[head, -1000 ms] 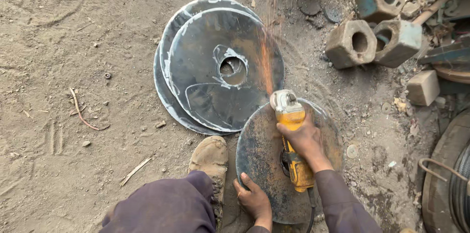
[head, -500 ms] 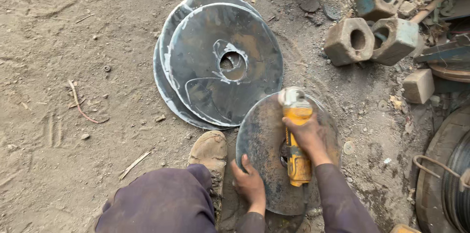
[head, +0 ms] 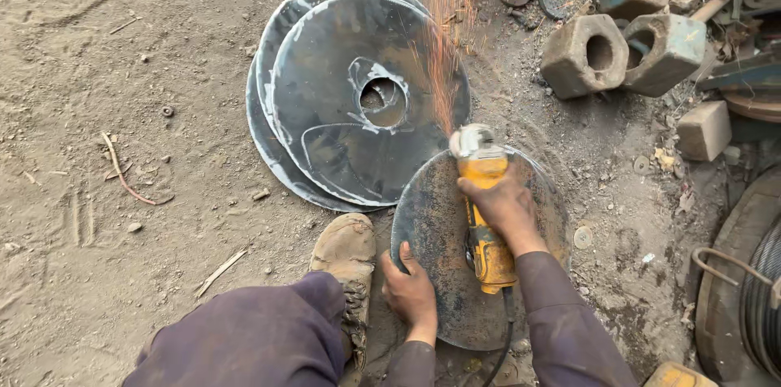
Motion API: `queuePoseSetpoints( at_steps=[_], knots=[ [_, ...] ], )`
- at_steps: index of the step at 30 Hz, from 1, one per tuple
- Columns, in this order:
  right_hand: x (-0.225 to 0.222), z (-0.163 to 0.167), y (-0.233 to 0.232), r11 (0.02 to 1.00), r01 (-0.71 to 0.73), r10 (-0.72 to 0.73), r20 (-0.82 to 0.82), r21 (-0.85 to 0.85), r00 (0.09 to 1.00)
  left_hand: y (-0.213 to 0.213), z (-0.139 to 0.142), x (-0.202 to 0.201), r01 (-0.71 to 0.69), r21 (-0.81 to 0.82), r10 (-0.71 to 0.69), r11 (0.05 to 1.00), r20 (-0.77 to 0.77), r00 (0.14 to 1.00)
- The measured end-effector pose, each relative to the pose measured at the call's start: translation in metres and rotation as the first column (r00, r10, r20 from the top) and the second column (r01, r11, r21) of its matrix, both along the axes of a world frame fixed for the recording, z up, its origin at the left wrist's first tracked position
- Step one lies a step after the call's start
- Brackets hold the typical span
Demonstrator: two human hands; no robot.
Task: The person uses an angle grinder to smooth the edges of circular metal discs with central holes. They hold the discs with one hand and operate the grinder with the other, creating sparks as they work on each disc sequentially.
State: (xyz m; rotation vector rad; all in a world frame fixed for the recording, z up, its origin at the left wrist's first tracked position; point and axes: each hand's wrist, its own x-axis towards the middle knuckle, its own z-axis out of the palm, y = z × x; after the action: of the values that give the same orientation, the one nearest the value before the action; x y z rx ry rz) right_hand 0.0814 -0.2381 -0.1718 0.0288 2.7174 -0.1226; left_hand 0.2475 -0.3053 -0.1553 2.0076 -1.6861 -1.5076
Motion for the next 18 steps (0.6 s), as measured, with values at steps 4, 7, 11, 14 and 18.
queuePoseSetpoints(
  at_steps=[4, 7, 11, 14, 18],
  knots=[
    [0.003, -0.002, 0.000, 0.999, -0.055, 0.054, -0.044, -0.003, 0.998, -0.002, -0.001, 0.004, 0.006, -0.037, -0.005, 0.999, 0.023, 1.000],
    [-0.008, 0.008, 0.004, 0.994, -0.053, 0.044, -0.100, -0.092, 0.994, -0.005, 0.001, 0.000, 0.008, -0.073, -0.006, 0.997, 0.021, 1.000],
    [-0.010, 0.009, 0.003, 0.996, -0.092, 0.093, -0.026, 0.014, 0.995, -0.005, 0.003, -0.006, -0.006, -0.094, 0.005, 0.996, -0.012, 1.000],
    [-0.001, 0.001, -0.004, 0.998, -0.060, 0.062, -0.072, 0.037, 0.995, -0.004, 0.002, -0.003, 0.013, -0.172, -0.013, 0.985, 0.002, 1.000],
    [-0.003, 0.001, 0.000, 0.995, -0.098, 0.099, -0.085, 0.013, 0.991, -0.006, 0.006, 0.001, -0.015, 0.017, 0.016, 1.000, -0.046, 0.999]
  ],
)
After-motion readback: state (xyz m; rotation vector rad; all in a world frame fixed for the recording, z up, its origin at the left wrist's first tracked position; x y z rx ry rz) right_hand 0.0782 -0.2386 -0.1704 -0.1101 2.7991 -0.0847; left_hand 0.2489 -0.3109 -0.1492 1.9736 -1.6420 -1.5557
